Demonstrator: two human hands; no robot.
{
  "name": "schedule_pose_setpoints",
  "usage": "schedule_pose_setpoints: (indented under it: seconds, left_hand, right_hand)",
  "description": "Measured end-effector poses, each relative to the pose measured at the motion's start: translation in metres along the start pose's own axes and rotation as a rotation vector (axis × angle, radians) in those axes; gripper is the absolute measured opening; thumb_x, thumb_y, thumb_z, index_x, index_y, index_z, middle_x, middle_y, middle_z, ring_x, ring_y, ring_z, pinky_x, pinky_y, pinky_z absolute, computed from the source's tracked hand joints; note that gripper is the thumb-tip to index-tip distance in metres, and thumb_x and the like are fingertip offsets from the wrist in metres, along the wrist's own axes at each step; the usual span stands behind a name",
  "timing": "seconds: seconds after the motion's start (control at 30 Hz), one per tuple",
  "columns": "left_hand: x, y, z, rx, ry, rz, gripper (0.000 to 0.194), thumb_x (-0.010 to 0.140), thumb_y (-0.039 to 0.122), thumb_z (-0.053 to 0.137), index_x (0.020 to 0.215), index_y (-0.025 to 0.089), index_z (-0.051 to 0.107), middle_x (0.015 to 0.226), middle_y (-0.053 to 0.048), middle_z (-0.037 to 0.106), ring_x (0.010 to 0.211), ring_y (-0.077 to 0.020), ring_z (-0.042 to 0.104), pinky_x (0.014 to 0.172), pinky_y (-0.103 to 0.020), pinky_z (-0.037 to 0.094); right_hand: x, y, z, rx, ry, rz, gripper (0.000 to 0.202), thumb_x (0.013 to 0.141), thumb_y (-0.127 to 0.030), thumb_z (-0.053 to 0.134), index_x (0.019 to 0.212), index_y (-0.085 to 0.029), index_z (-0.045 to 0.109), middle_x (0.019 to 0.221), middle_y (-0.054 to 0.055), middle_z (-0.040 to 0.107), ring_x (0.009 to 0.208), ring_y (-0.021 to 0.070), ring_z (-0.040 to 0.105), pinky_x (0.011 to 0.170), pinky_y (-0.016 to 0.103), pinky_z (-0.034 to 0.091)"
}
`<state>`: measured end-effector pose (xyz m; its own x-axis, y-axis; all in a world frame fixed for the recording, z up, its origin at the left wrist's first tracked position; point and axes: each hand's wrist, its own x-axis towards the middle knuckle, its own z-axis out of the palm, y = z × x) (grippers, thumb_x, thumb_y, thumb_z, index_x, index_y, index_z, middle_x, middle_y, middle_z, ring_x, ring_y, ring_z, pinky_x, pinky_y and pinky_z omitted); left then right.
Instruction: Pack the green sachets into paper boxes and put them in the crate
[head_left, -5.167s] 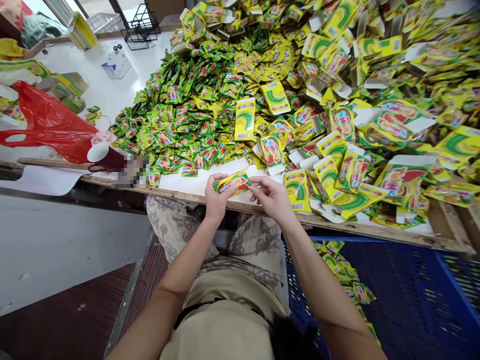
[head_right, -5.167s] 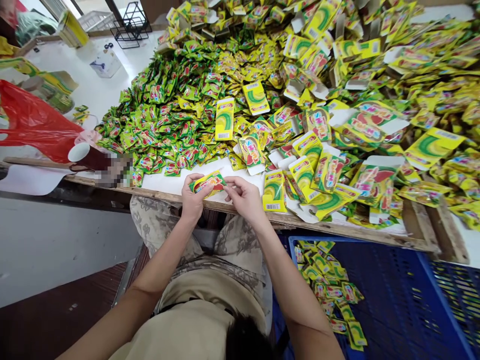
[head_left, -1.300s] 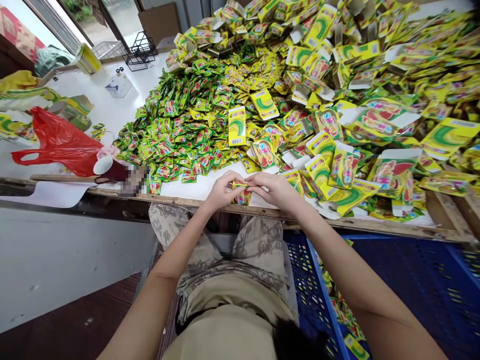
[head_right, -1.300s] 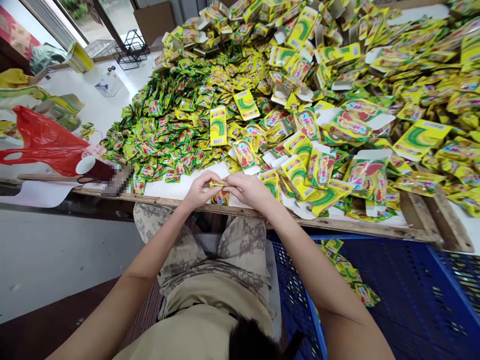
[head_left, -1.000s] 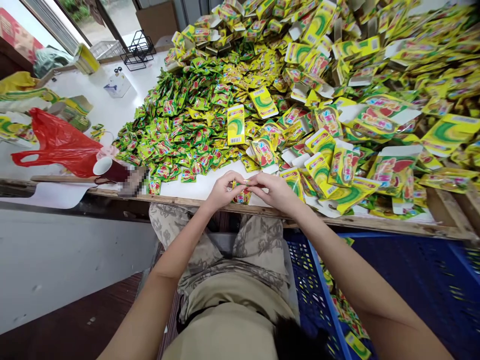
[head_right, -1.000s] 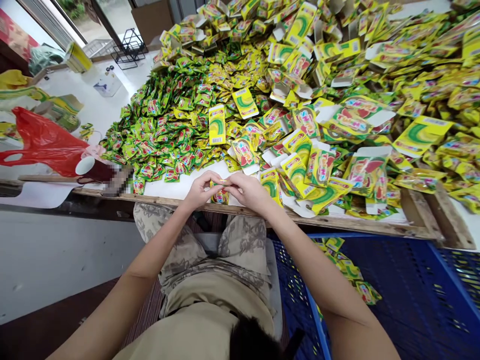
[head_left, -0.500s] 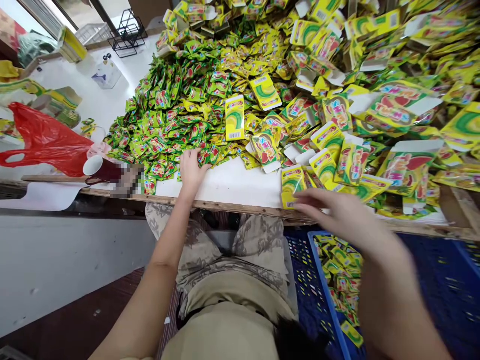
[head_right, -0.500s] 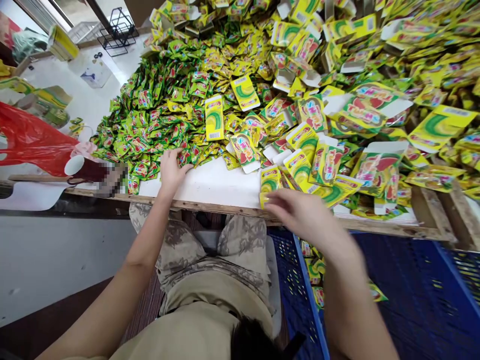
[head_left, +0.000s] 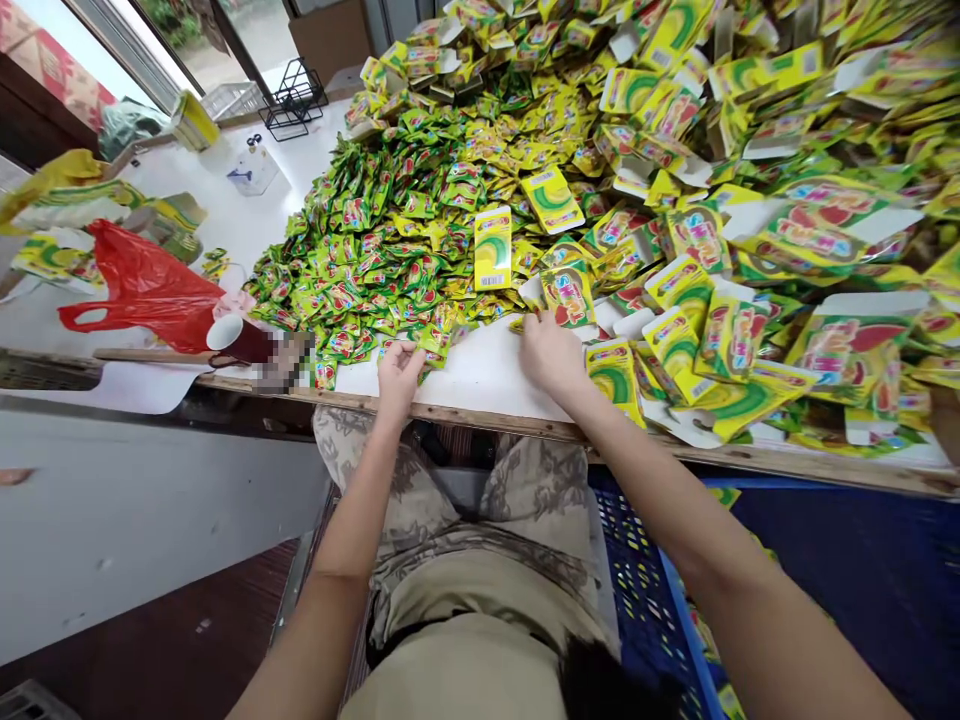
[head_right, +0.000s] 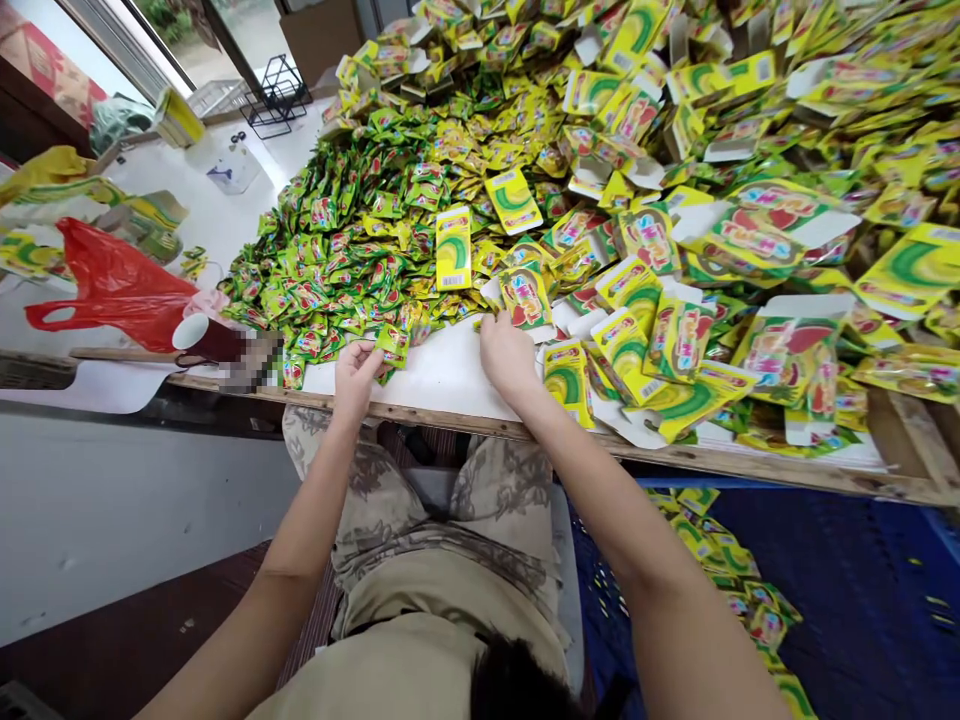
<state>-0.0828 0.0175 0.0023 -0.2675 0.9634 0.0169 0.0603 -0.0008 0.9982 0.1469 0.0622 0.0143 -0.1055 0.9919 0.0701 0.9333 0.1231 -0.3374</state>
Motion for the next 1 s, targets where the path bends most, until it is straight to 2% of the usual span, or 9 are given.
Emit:
schedule_pose_setpoints:
  seconds: [0.07,0.13,0.23,0.3,0.4,0.57,0.73,0.87,1.0]
  left_hand:
    - [-0.008,-0.001,0.008,-0.093,-0.039,-0.083,0.03,0.071,0.04,0.068,0.083,0.018,0.05,0.073,0.002,0.06,0.066,-0.01,0.061,0.063,-0.024,0.055]
    - [-0.013,-0.002,0.015,-0.142,-0.099,-0.128,0.031,0.07,0.04,0.068,0.082,0.019,0.049,0.072,0.003,0.059,0.064,-0.0093,0.061,0.061,-0.023,0.055]
    - [-0.019,-0.001,0.024,-0.167,-0.214,-0.139,0.032,0.072,0.041,0.067,0.082,0.02,0.046,0.071,0.004,0.058,0.062,-0.0093,0.06,0.06,-0.024,0.056]
    - [-0.023,-0.001,0.029,-0.166,-0.272,-0.125,0.031,0.074,0.041,0.066,0.082,0.02,0.045,0.071,0.004,0.056,0.061,-0.0092,0.059,0.058,-0.024,0.055]
    - [-0.026,0.0,0.035,-0.162,-0.292,-0.115,0.033,0.074,0.043,0.066,0.082,0.02,0.044,0.07,0.005,0.054,0.06,-0.0087,0.058,0.057,-0.023,0.055]
    - [-0.028,-0.001,0.045,-0.183,-0.299,-0.113,0.042,0.075,0.052,0.065,0.095,0.021,0.045,0.078,0.002,0.06,0.067,-0.0112,0.061,0.062,-0.026,0.055]
    - [-0.025,-0.002,0.057,-0.085,-0.244,-0.033,0.051,0.066,0.044,0.076,0.099,0.019,0.047,0.087,0.0,0.061,0.072,-0.0117,0.061,0.064,-0.024,0.051]
    - [-0.02,-0.003,0.065,-0.157,-0.166,-0.087,0.049,0.065,0.04,0.077,0.1,0.018,0.049,0.091,-0.002,0.064,0.078,-0.0124,0.063,0.071,-0.025,0.051]
    - [-0.011,-0.002,0.07,-0.334,-0.111,-0.196,0.052,0.057,0.034,0.083,0.094,0.018,0.05,0.089,-0.002,0.067,0.076,-0.0124,0.064,0.071,-0.025,0.052]
  right_hand:
    - [-0.007,0.009,-0.008,0.196,0.064,0.01,0.019,0.083,-0.014,0.049,0.098,-0.013,0.061,0.099,0.018,0.063,0.081,0.028,0.064,0.069,0.041,0.049]
    - [-0.017,0.012,-0.014,0.557,0.065,0.01,0.016,0.08,-0.024,0.057,0.094,-0.017,0.061,0.088,0.01,0.064,0.071,0.021,0.062,0.064,0.036,0.05]
    - [-0.032,0.006,-0.012,1.12,-0.093,0.014,0.026,0.077,-0.039,0.063,0.094,-0.019,0.059,0.077,0.001,0.06,0.051,0.0108,0.053,0.049,0.027,0.047]
    - [-0.037,-0.002,-0.003,1.31,-0.17,0.047,0.034,0.071,-0.044,0.068,0.092,-0.019,0.058,0.074,-0.001,0.059,0.045,0.0072,0.048,0.043,0.024,0.044]
    - [-0.039,-0.009,0.01,1.38,-0.165,0.115,0.038,0.066,-0.045,0.073,0.088,-0.019,0.057,0.072,-0.002,0.058,0.045,0.0059,0.048,0.042,0.022,0.043]
    - [-0.036,-0.007,0.015,1.351,-0.096,0.142,0.037,0.068,-0.044,0.071,0.091,-0.019,0.056,0.073,-0.003,0.057,0.048,0.0068,0.052,0.045,0.023,0.047]
    - [-0.036,-0.004,0.017,1.352,-0.076,0.155,0.038,0.066,-0.046,0.073,0.089,-0.02,0.056,0.074,-0.003,0.057,0.051,0.0077,0.053,0.048,0.024,0.048]
    - [-0.033,-0.004,0.019,1.414,-0.08,0.204,0.037,0.057,-0.042,0.08,0.074,-0.02,0.056,0.062,-0.005,0.055,0.05,0.008,0.049,0.046,0.022,0.044]
    - [-0.023,-0.005,0.017,1.508,0.037,0.254,0.036,0.052,-0.037,0.083,0.062,-0.02,0.054,0.055,-0.006,0.053,0.047,0.0072,0.044,0.045,0.022,0.037]
